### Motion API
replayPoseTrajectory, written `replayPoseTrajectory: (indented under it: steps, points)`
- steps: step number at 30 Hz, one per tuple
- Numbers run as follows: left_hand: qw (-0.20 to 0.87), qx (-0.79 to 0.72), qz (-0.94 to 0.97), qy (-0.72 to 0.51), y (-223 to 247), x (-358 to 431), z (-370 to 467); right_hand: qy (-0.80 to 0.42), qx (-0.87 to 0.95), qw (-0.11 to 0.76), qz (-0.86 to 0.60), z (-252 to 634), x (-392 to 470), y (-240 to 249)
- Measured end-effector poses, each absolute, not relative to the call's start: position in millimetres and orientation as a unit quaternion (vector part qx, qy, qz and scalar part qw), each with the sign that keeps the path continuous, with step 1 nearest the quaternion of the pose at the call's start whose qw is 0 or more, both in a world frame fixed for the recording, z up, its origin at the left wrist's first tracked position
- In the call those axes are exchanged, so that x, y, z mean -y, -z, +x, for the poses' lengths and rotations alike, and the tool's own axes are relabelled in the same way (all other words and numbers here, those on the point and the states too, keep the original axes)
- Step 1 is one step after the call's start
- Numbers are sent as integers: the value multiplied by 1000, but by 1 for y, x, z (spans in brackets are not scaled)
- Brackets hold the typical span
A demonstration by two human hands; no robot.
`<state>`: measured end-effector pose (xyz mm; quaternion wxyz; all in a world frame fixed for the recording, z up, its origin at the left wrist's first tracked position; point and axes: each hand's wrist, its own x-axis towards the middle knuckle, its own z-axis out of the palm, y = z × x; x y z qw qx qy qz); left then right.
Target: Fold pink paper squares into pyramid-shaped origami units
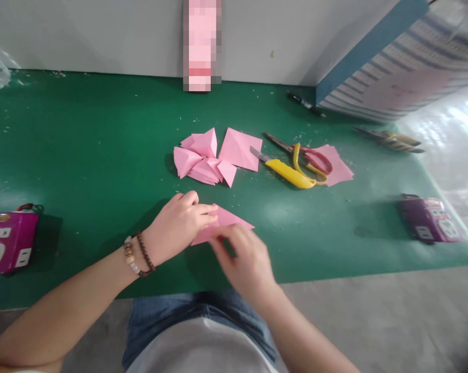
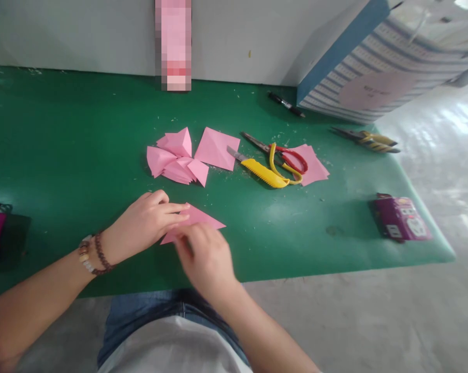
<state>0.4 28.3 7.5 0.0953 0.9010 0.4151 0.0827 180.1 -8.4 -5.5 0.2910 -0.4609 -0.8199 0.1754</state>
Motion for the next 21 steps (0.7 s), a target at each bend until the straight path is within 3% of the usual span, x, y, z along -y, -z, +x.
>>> replayPoseTrajectory:
  steps: [3, 9, 16, 21]
  points:
    - [112, -410, 896, -127, -2, -29, -2, -145, 786, 264, -540, 205, -11, 2]
    - [146, -396, 890, -175, 0, -33, -5, -155, 784, 202, -566, 210, -23, 14]
    - [157, -486, 824, -247, -2, -33, -3, -169, 774, 209, -574, 209, -22, 16]
    - [165, -512, 817, -208, 5, -28, 5, -187, 765, 233, -570, 209, -21, 14]
